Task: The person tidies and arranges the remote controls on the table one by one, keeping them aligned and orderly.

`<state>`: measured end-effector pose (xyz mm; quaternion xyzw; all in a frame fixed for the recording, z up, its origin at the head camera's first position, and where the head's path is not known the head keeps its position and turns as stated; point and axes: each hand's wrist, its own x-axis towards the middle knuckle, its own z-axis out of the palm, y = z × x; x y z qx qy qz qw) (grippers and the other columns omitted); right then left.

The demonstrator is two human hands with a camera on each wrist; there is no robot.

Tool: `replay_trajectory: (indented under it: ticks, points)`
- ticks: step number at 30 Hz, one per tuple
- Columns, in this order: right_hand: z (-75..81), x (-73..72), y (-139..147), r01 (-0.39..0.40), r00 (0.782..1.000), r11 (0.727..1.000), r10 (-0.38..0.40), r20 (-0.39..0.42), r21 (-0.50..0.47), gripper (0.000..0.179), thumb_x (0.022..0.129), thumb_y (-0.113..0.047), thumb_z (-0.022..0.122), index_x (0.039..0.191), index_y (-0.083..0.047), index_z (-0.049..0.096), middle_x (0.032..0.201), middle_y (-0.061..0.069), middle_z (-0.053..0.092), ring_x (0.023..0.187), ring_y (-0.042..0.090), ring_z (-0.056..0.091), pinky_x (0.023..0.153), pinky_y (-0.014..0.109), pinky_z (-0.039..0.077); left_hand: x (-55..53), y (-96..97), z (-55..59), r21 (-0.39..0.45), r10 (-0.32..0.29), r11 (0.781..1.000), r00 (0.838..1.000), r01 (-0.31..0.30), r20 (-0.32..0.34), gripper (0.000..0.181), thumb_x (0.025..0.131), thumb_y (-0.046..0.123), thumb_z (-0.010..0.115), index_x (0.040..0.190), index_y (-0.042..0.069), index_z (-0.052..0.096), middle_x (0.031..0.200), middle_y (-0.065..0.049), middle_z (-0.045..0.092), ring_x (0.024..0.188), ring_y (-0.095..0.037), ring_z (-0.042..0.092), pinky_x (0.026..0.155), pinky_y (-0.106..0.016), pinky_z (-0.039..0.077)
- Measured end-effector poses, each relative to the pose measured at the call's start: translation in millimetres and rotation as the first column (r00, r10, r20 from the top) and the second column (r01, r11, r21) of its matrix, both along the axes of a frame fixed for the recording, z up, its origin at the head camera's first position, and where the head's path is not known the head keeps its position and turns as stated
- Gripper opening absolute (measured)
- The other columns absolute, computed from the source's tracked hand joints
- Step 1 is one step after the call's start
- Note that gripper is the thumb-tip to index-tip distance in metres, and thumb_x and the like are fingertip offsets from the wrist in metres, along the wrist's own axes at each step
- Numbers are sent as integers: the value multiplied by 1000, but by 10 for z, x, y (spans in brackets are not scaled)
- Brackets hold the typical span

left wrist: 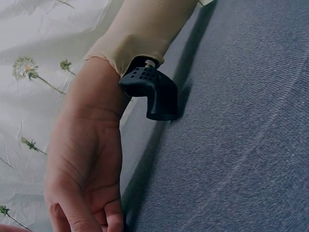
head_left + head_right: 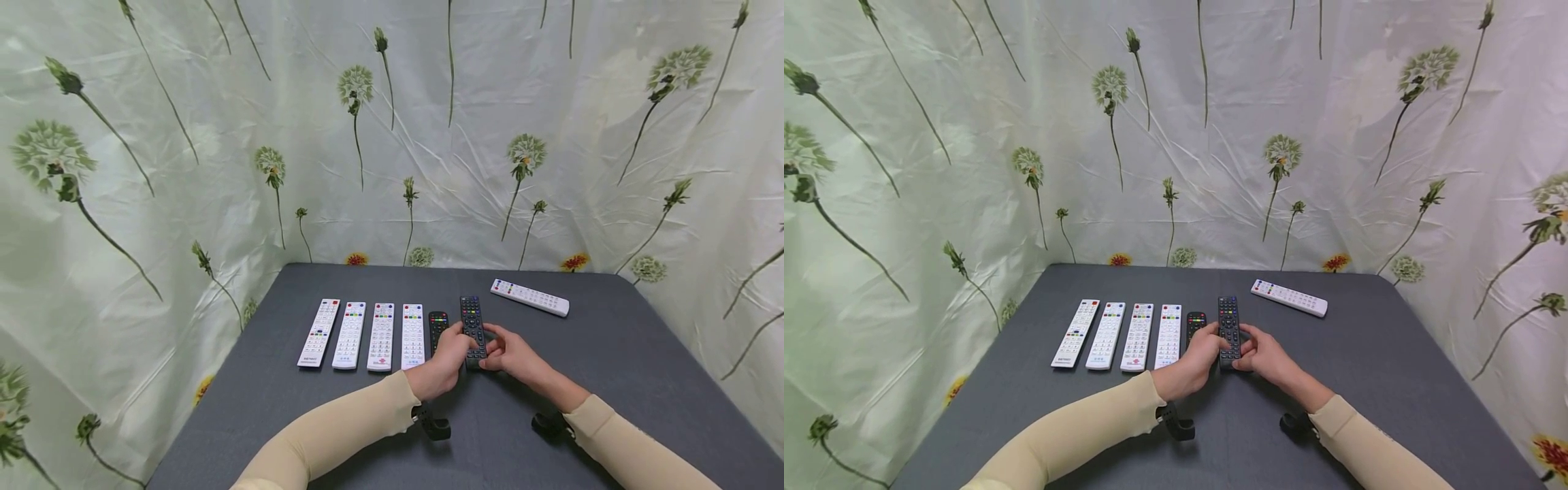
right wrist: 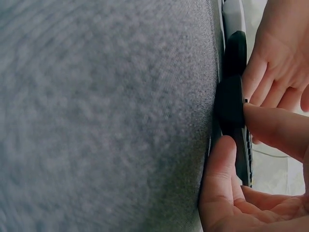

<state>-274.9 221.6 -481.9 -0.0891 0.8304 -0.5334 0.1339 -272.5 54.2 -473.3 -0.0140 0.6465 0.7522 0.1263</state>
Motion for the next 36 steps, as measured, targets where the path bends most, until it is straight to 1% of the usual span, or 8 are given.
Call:
replay_trajectory:
  ticks: [2, 8, 12, 20, 23, 27, 32, 36]
  points:
    - [-6, -5, 8, -14, 1000, 1000, 14, -2, 5, 86, 83, -5, 78, 153, 7, 28, 97, 15, 63, 77, 20, 60, 65, 31, 48, 7, 2, -6, -8, 7, 1000, 1000, -7, 7, 72, 76, -6, 57, 147, -4, 46, 148, -18, 47, 138, -34, 39, 115, -53, 25]
    - [-32, -24, 31, -10, 1000, 1000, 9, 23, 12, 81, 82, -7, 80, 148, 8, 37, 90, 10, 60, 76, 20, 56, 64, 31, 48, 25, 21, -10, -27, 35, 999, 999, -34, 23, 84, 71, -3, 59, 151, -7, 37, 157, -22, 34, 143, -35, 30, 116, -53, 22]
    - [-47, -31, 45, -11, 1000, 1000, 11, 28, 10, 81, 81, -8, 80, 148, 8, 37, 90, 10, 60, 76, 21, 56, 64, 32, 48, 37, 21, -3, -10, 36, 999, 999, -36, 14, 85, 70, -3, 58, 151, -8, 36, 157, -23, 34, 143, -36, 31, 117, -53, 21]
    - [-37, -25, 31, -17, 999, 1000, 17, 31, 1, 81, 81, -6, 79, 149, 9, 36, 91, 10, 60, 76, 21, 56, 65, 32, 48, 65, -8, 9, -5, 20, 1000, 1000, -20, 18, 82, 74, -2, 58, 153, -5, 35, 157, -23, 32, 143, -39, 30, 117, -58, 18]
    - [-24, -21, 31, -26, 999, 1000, 26, 29, 0, 81, 82, -7, 78, 149, 9, 36, 92, 11, 60, 76, 20, 56, 65, 31, 49, 61, -5, 13, -7, 26, 1000, 1000, -26, 11, 82, 73, -1, 59, 152, -5, 36, 156, -22, 35, 142, -39, 31, 116, -58, 19]
    - [-10, -14, 40, -38, 999, 999, 39, 34, -4, 80, 84, -7, 78, 149, 10, 35, 94, 12, 61, 77, 20, 58, 67, 31, 51, 45, 7, 2, -10, 33, 999, 999, -33, -5, 85, 72, -1, 60, 153, -3, 36, 157, -21, 34, 143, -37, 30, 116, -56, 20]
    - [21, 0, 44, -48, 996, 998, 50, 69, -36, 76, 88, -7, 74, 149, 11, 33, 98, 14, 61, 83, 19, 63, 74, 34, 57, 42, 2, 16, -41, 27, 999, 999, -29, -36, 85, 73, 0, 61, 154, 1, 36, 158, -20, 32, 143, -36, 29, 115, -57, 22]
    - [65, 12, 57, -29, 996, 998, 34, 86, -58, 70, 90, -3, 69, 150, 9, 33, 100, 15, 65, 87, 22, 65, 76, 39, 58, 41, -18, 72, -67, 27, 997, 998, -31, -62, 83, 74, 1, 61, 154, 3, 39, 157, -19, 34, 143, -36, 31, 114, -57, 25]
